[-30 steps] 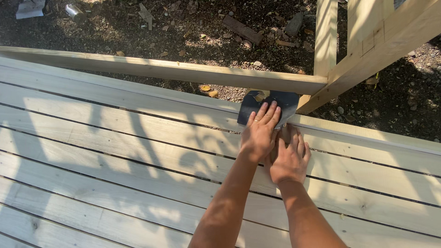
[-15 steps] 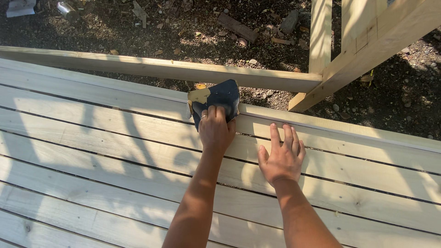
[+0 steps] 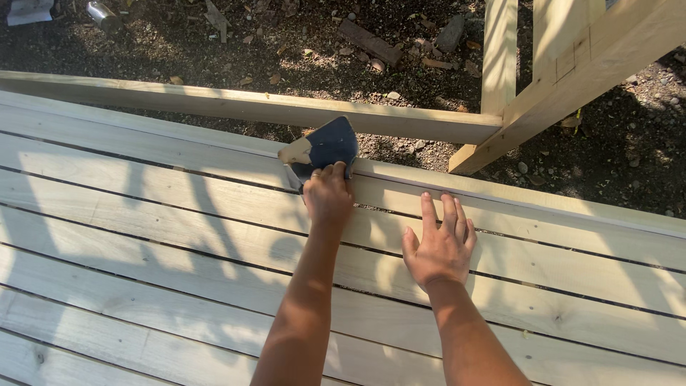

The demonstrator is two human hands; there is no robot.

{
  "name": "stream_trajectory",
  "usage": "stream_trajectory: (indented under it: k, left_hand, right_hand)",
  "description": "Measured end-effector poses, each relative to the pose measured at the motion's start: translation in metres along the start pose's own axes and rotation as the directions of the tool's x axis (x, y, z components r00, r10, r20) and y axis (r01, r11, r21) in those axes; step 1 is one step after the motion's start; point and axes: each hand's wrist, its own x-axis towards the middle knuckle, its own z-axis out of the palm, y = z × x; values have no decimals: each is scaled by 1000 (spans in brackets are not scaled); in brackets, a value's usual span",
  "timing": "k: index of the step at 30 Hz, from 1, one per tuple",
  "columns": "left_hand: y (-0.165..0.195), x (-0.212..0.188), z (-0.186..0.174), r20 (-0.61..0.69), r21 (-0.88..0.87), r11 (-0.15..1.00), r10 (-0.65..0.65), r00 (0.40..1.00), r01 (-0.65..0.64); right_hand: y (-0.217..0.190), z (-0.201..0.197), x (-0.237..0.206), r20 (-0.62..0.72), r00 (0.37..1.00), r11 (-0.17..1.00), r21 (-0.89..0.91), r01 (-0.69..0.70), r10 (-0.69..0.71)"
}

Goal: The person sands the slatted surface and edges of an unfinished wooden bench outdoors, rubbing a sheet of sandpaper by hand along the slats and frame. They work across different sections of the bench, then stand and fold the sandpaper while standing beside other unfinished furniture pieces.

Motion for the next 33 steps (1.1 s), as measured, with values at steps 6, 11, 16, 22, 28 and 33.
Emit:
stream_trajectory:
  k: [6,11,16,22,28,33]
  left_hand:
    - [47,-7,12,120,-61,995,87,989,-80]
    - [108,-25,46,198,-129,968,238,951,-215]
    - [6,0,-4,-94,1,994,109,990,-109]
    - [33,2,0,52,72,993,93,994,-96]
    - [141,-21,46,205,-93,953,303,931,-290]
    - [86,2,14,201,-71,938,348,916,-340]
  right_hand:
    - [4,6,1,-2,1000,1000,4,-2,2]
    - [5,10,2,-43,999,999,47,-15,17]
    - [2,4,-1,20,1000,1000,-6,-12,12]
    - [-1,-3,2,15,1000,1000,-9,-17,18]
    - [1,1,6,47,997,998,37,-57,55]
    - [-1,0,2,40,998,999,15,-39,38]
